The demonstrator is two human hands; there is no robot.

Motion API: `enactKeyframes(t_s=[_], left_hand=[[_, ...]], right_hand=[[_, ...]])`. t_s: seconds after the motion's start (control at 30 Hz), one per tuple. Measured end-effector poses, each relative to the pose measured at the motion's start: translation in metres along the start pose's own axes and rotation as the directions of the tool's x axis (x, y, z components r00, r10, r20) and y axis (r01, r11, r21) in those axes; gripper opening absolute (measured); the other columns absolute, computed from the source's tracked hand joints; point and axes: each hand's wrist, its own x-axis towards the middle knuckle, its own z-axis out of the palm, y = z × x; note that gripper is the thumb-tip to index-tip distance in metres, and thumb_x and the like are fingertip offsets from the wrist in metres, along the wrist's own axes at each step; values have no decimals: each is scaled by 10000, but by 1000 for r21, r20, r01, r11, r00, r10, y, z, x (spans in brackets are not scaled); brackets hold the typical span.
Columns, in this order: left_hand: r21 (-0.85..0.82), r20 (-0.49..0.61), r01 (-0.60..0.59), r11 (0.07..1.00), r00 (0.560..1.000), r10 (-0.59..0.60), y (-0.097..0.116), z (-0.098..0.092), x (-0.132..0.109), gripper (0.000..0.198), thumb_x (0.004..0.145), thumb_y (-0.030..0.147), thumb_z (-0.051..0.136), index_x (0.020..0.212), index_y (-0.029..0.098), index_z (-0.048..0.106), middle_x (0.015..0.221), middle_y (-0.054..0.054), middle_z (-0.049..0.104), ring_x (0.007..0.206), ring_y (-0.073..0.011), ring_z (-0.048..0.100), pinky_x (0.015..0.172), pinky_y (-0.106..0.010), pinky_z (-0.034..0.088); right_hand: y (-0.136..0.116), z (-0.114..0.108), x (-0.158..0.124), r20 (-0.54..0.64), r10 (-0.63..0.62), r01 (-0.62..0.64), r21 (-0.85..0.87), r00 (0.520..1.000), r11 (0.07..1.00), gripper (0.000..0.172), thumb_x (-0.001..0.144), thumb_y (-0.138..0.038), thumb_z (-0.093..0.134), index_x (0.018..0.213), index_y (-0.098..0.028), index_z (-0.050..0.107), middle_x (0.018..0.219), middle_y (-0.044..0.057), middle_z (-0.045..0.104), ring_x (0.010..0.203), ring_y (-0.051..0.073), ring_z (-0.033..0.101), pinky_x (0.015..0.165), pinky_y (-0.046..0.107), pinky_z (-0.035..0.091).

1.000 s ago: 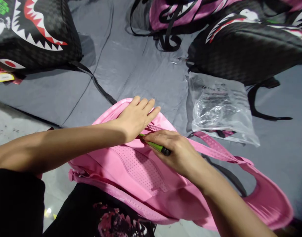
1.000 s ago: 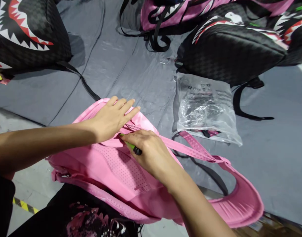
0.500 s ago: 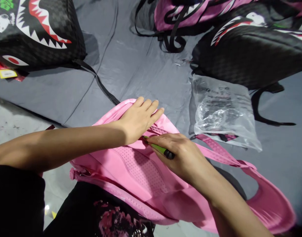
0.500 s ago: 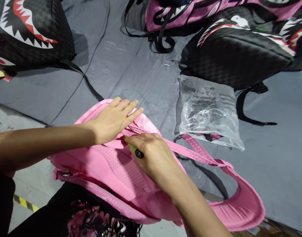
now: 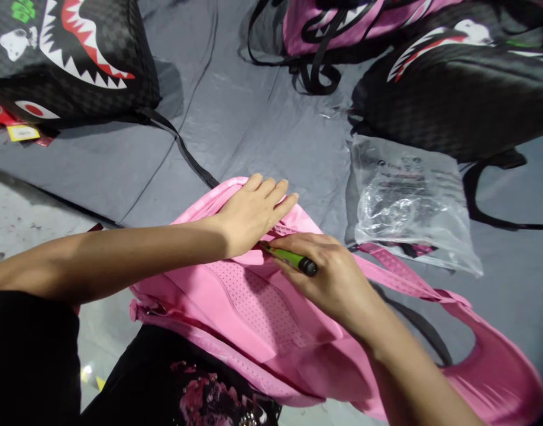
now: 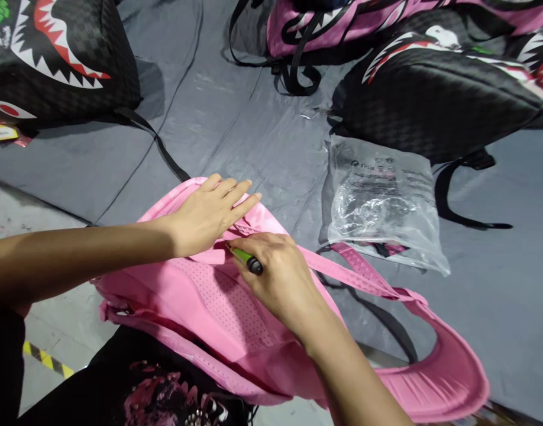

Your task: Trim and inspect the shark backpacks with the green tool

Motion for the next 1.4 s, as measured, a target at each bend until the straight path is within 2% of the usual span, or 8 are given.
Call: enactKeyframes(t_s=[0.13, 0.2, 0.3, 0.4, 0.67, 0.87, 1.2, 1.4], left_hand=[[12, 37, -45, 999, 998, 45, -7, -7, 0, 739, 901, 243, 548, 1561, 118, 238, 1601, -187, 296, 1371, -329, 407, 1121, -447, 297], [8, 100, -71, 997, 993, 70, -13, -15, -4, 835, 865, 314, 638, 1570, 153, 220, 1635, -175, 216, 1433, -339, 329, 1149, -457, 274], [-1, 201, 23, 1000, 979, -22, -21, -26, -16, 1071, 742, 397, 788, 1587, 234, 152, 1671, -158, 56, 1486, -404, 189, 1130, -529, 307], [-51, 227, 129, 990, 967, -114, -25, -28, -29, 1168, 727, 389, 807, 1595, 259, 36, 1666, -187, -7, 1444, -426, 251, 993, -509, 458], [52, 173, 172, 984, 969, -179, -16, -15, -29, 1139, 773, 224, 746, 1591, 239, -45, 1656, -216, 40, 1315, -390, 391, 896, -478, 513], [56, 194, 106, 993, 974, -115, -22, -14, -30, 1047, 805, 208, 682, 1593, 234, -7, 1636, -242, 90, 1306, -399, 395, 880, -479, 502], [-30, 311, 64, 998, 949, -51, -35, -18, -26, 1050, 794, 148, 634, 1588, 262, -44, 1652, -223, -41, 1391, -412, 296, 952, -501, 459], [-67, 336, 60, 996, 941, -34, -41, -18, -23, 1038, 803, 116, 626, 1588, 270, -35, 1651, -225, -25, 1391, -399, 303, 977, -485, 454]], right_hand=[[-4, 6, -5, -13, 37, -36, 80, 999, 996, 175, 895, -184, 629, 1021, -193, 749, 1007, 61, 782, 916, 225, 740, 860, 388, 589], [-6, 8, -10, -26, 71, -67, 116, 997, 991, 212, 901, -169, 608, 1059, -204, 745, 1033, 55, 779, 926, 220, 740, 864, 387, 588], [-7, 16, -15, -110, 77, -61, 138, 991, 988, 243, 912, -187, 600, 1108, -227, 737, 1065, 57, 772, 966, 233, 732, 896, 428, 575], [-8, 31, -13, -216, 36, 2, 173, 976, 985, 217, 908, -199, 610, 1081, -202, 741, 1046, 72, 775, 966, 238, 731, 891, 438, 574], [-6, 60, -4, -334, 61, 39, 283, 941, 958, 247, 877, -179, 601, 1077, -206, 743, 1047, 73, 776, 954, 228, 734, 878, 403, 589], [-2, 62, -6, -330, 71, 39, 314, 941, 949, 261, 855, -172, 613, 1070, -226, 751, 1045, 57, 777, 944, 241, 736, 877, 410, 583], [-3, 59, -8, -305, 70, 37, 332, 950, 942, 256, 888, -203, 604, 1108, -216, 735, 1060, 60, 770, 943, 234, 717, 873, 411, 562], [-5, 60, -6, -259, 69, 24, 338, 963, 941, 220, 850, -203, 666, 1048, -238, 756, 924, 39, 767, 837, 215, 693, 809, 399, 536]])
